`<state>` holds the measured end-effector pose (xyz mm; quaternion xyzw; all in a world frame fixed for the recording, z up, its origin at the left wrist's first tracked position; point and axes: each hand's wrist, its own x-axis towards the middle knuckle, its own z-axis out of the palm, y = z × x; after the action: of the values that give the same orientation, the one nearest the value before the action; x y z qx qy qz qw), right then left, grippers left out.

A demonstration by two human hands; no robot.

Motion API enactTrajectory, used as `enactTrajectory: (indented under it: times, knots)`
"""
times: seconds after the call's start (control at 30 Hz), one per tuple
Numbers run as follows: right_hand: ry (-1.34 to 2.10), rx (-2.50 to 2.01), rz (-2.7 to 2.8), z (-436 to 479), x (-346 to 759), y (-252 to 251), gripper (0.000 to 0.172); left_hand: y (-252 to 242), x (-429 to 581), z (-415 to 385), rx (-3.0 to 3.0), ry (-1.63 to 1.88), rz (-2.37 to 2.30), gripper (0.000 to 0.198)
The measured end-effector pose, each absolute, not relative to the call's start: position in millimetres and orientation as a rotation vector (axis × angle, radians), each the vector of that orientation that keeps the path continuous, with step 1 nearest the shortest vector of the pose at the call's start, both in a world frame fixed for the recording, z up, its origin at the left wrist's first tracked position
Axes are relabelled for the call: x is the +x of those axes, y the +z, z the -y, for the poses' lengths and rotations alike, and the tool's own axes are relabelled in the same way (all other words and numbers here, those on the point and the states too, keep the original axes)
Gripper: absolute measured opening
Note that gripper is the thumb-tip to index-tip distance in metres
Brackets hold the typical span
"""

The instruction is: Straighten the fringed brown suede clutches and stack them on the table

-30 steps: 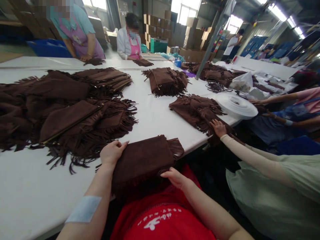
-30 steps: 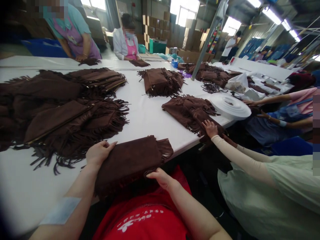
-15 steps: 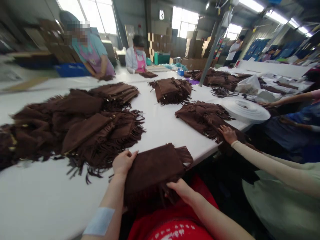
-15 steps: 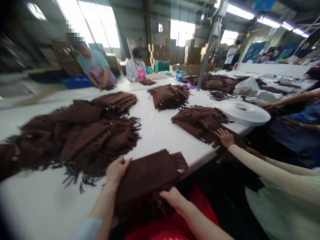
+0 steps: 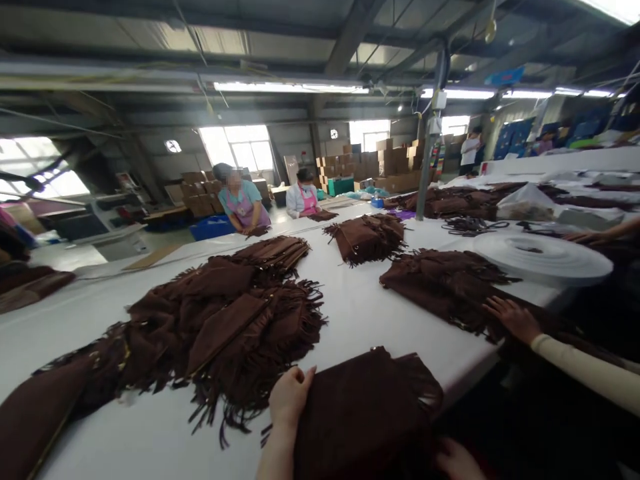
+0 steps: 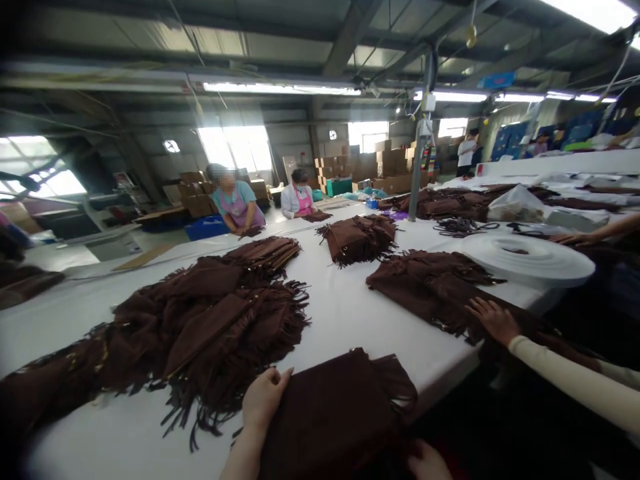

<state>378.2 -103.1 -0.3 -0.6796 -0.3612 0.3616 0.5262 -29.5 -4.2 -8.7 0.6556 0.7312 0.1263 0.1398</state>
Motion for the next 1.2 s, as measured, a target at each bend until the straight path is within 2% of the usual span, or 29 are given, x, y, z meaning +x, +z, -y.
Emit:
enactTrajectory:
  times: [0.1,0.13,0.2,0.27,0.4,0.6,0.73,0.9,0.97,1.1,1.13,1.2]
  knots:
    - [1.038,-1.630,0.864,147,300,-52,0.041,-5,-27,5,1.914,0.340,-2.115,0.046]
    - [1.173,-1.497,0.809,160,285,-61,0.039,-5,-27,4,1.917,0.342,-2.132,0.048]
    - [1.545,-1.254,0.759,174,267,-68,0.037,-9,-26,1,1.876,0.335,-2.172,0.050]
    - [1.689,-1.209,0.593,175,254,-70,0.030,-13,-26,-3,1.864,0.320,-2.187,0.053]
    - [1.751,-1.248,0.471,166,223,-77,0.030,-16,-26,-4,1.844,0.322,-2.193,0.055]
    - [1.843,-1.346,0.673,169,207,-92,0.022,-13,-24,-4,1.838,0.343,-2.182,0.053]
    - [1.839,-1.415,0.875,180,228,-101,0.018,-10,-24,-5,1.808,0.317,-2.183,0.052]
    - [1.662,-1.664,0.752,190,269,-114,0.020,-6,-24,-4,1.792,0.280,-2.183,0.053]
    - [1.515,-1.716,0.668,191,287,-114,0.025,-5,-24,-4,1.789,0.277,-2.180,0.052]
    - [0.948,-1.613,0.598,189,305,-96,0.035,-6,-24,-5,1.798,0.283,-2.165,0.051]
    - [0.874,-1.545,0.602,187,303,-89,0.036,-7,-25,-5,1.807,0.293,-2.165,0.051]
    - [0.955,-1.407,0.597,182,289,-76,0.036,-9,-26,-5,1.826,0.318,-2.165,0.052]
